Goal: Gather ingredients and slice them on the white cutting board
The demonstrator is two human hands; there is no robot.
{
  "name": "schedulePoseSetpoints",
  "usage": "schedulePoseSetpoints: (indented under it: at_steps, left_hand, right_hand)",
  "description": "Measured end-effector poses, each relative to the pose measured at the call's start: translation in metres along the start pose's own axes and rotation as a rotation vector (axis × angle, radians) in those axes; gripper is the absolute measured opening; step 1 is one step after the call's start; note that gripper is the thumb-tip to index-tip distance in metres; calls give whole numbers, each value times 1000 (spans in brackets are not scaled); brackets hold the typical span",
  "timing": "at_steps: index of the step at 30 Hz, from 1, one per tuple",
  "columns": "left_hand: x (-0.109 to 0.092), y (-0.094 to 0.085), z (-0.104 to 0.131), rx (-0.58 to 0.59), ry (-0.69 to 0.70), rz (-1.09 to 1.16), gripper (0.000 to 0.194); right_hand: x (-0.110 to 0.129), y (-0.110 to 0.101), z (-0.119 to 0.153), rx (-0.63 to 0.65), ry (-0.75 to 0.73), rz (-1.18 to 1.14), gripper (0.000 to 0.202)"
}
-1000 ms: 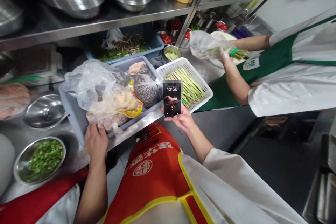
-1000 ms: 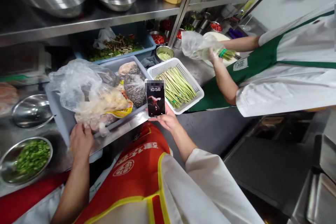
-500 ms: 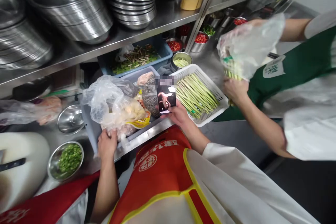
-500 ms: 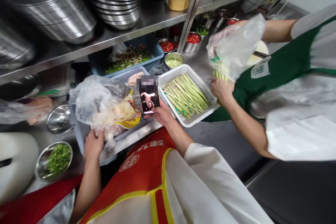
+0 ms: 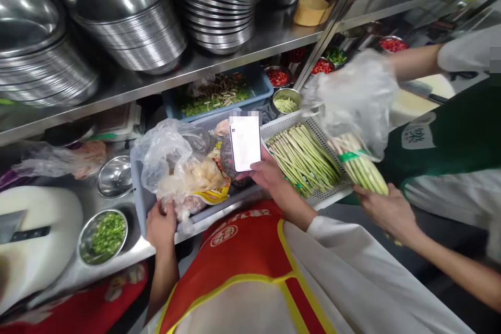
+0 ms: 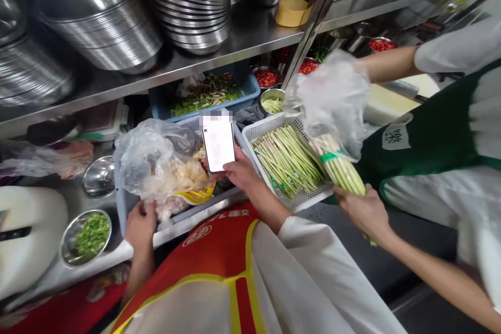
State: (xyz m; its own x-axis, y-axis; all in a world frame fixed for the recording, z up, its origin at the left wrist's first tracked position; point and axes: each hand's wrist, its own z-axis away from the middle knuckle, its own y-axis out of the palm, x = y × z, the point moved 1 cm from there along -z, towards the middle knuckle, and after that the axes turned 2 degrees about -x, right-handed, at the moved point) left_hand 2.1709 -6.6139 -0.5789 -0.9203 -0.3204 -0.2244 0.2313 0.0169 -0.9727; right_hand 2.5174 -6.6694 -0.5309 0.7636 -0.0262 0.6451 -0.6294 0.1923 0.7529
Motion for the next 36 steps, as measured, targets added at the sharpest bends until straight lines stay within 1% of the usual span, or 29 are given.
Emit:
schedulePoseSetpoints:
  at_steps: [3,6,11,17,20,26,36]
  left_hand:
    - [0,0,0,7,18,2,67]
    - [1,0,0,28,50,1,71]
    - [-1,3,-1,-22,16,-19,62]
    - [-2,3,0,-30,7,-12,60]
    - [-2,3,0,-16,13,-11,60]
    - [0,6,-3,-36,0,-41,53]
    - [1,5,-2,-46,36,-9,53]
  right_hand:
    - [7,8,-1,11,0,16,79]
    - [11,16,1,-8,23,33,73]
    - [14,27,0,-66,67,7,61]
    - [17,34,-5,-83,56,-27,66]
    - [17,37,-3,-85,40,-23,64]
    - [17,41,3,-77,-3,19,61]
    - [12,40,-1,-73,3,-12,65]
